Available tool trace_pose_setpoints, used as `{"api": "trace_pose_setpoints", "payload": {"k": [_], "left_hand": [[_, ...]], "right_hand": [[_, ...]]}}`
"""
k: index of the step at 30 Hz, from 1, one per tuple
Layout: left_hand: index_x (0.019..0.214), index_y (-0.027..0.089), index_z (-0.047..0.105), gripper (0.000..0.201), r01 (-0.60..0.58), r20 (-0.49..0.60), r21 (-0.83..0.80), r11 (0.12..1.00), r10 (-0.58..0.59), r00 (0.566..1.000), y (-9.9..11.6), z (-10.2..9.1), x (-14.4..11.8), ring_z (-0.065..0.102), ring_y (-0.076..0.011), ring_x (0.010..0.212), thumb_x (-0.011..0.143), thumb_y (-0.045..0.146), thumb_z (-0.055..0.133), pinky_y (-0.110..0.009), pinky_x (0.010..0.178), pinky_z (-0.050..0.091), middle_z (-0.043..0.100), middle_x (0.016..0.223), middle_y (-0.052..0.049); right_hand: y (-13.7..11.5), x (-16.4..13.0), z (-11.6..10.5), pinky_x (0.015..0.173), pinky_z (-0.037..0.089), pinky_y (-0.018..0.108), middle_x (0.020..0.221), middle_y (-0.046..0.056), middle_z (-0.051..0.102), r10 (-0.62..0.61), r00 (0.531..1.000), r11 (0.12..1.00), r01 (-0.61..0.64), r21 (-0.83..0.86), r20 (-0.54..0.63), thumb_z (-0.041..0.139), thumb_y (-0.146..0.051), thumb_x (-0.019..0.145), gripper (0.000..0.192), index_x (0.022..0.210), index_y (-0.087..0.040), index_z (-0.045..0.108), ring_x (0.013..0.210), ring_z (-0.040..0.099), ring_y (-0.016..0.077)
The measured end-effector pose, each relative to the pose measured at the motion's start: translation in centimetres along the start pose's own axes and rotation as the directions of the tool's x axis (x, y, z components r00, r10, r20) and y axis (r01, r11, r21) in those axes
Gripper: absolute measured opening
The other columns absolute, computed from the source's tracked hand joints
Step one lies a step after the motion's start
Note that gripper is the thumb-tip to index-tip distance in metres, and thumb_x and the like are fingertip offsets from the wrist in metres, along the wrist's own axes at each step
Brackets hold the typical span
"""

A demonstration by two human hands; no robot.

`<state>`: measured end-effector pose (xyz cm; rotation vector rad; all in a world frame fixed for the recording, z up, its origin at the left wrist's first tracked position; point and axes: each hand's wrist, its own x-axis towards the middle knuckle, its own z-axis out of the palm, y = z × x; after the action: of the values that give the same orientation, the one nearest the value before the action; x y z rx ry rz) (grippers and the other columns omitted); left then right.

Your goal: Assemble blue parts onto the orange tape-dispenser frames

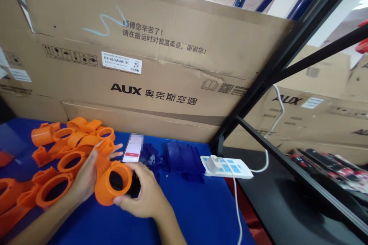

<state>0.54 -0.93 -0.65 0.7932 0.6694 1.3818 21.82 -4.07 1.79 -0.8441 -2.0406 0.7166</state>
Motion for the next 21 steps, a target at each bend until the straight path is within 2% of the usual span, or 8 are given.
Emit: {"api": "trace_pose_setpoints", "payload": {"k": [5,7,8,10,12,15,18,21], "left_hand": [[0.157,0.033,0.036,0.077,0.045,0.216,0.021,0.999,-0.048,0.975,-1.5,-0.3,-0.2,0.067,-0.0345,0.118,0.091,0.057,0.067,-0.046,0.094,0.057,0.056,0.15,-0.016],[0.16,0.036,0.027,0.09,0.046,0.291,0.085,0.995,-0.068,0.954,-2.2,-0.3,-0.3,0.07,-0.033,0.113,0.086,0.047,0.077,-0.048,0.097,0.055,0.056,0.149,-0.016],[0.161,0.037,0.023,0.096,0.031,0.293,0.12,0.992,-0.066,0.954,-2.4,-0.3,-0.4,0.07,-0.0315,0.112,0.084,0.04,0.081,-0.048,0.1,0.053,0.058,0.146,-0.016],[0.161,0.037,0.019,0.104,-0.016,0.246,0.172,0.985,-0.028,0.969,-2.7,-0.1,-0.4,0.069,-0.0292,0.114,0.08,0.031,0.085,-0.046,0.105,0.05,0.063,0.139,-0.013],[0.161,0.036,0.021,0.1,-0.047,0.174,0.205,0.978,0.011,0.985,-2.4,0.3,-0.6,0.069,-0.0292,0.116,0.082,0.033,0.082,-0.045,0.104,0.051,0.068,0.132,-0.011],[0.158,0.034,0.031,0.082,-0.077,0.033,0.251,0.965,0.071,0.997,-1.0,0.8,-1.2,0.072,-0.0313,0.106,0.087,0.044,0.073,-0.042,0.088,0.059,0.073,0.12,-0.01],[0.147,0.034,0.046,0.064,-0.138,-0.122,0.299,0.944,0.182,0.976,2.2,0.0,-2.0,0.073,-0.0304,0.094,0.089,0.049,0.067,-0.036,0.072,0.059,0.075,0.112,-0.007],[0.137,0.036,0.05,0.05,-0.123,-0.195,0.46,0.879,0.235,0.952,7.5,-3.2,-2.0,0.072,-0.0253,0.081,0.091,0.048,0.06,-0.029,0.057,0.054,0.072,0.108,-0.003]], "right_hand": [[1.2,0.1,0.1,0.099,0.053,0.048,0.127,0.014,0.064,-0.024,0.975,0.984,-0.016,-0.179,-0.219,0.087,-0.035,0.073,0.072,0.135,-0.025,0.053,0.116,0.063,0.0335],[1.8,0.1,0.3,0.102,0.051,0.051,0.129,0.015,0.06,-0.051,0.971,0.968,-0.009,-0.252,-0.232,0.088,-0.036,0.074,0.075,0.138,-0.024,0.051,0.121,0.059,0.0348],[2.1,0.1,0.4,0.103,0.051,0.052,0.131,0.016,0.058,-0.065,0.974,0.962,0.003,-0.274,-0.218,0.088,-0.038,0.075,0.076,0.139,-0.024,0.05,0.123,0.058,0.0352],[2.4,0.1,0.6,0.104,0.05,0.052,0.135,0.017,0.054,-0.088,0.981,0.954,0.033,-0.298,-0.174,0.087,-0.043,0.075,0.08,0.143,-0.025,0.048,0.126,0.055,0.0363],[2.5,0.0,0.5,0.105,0.049,0.054,0.138,0.018,0.051,-0.106,0.984,0.952,0.059,-0.299,-0.143,0.085,-0.05,0.076,0.083,0.145,-0.024,0.048,0.129,0.052,0.0382],[2.6,-0.1,0.0,0.105,0.049,0.054,0.139,0.017,0.051,-0.113,0.979,0.954,0.059,-0.293,-0.17,0.07,-0.049,0.09,0.065,0.146,-0.024,0.048,0.129,0.052,0.0373],[2.5,-0.3,-0.9,0.097,0.052,0.05,0.133,0.015,0.055,-0.088,0.952,0.954,-0.005,-0.3,-0.294,0.056,-0.04,0.1,0.046,0.143,-0.025,0.052,0.121,0.057,0.0334],[2.4,-0.3,-1.6,0.087,0.054,0.045,0.125,0.014,0.058,-0.082,0.905,0.953,-0.052,-0.299,-0.418,0.053,-0.035,0.102,0.039,0.139,-0.025,0.055,0.108,0.06,0.0296]]}}
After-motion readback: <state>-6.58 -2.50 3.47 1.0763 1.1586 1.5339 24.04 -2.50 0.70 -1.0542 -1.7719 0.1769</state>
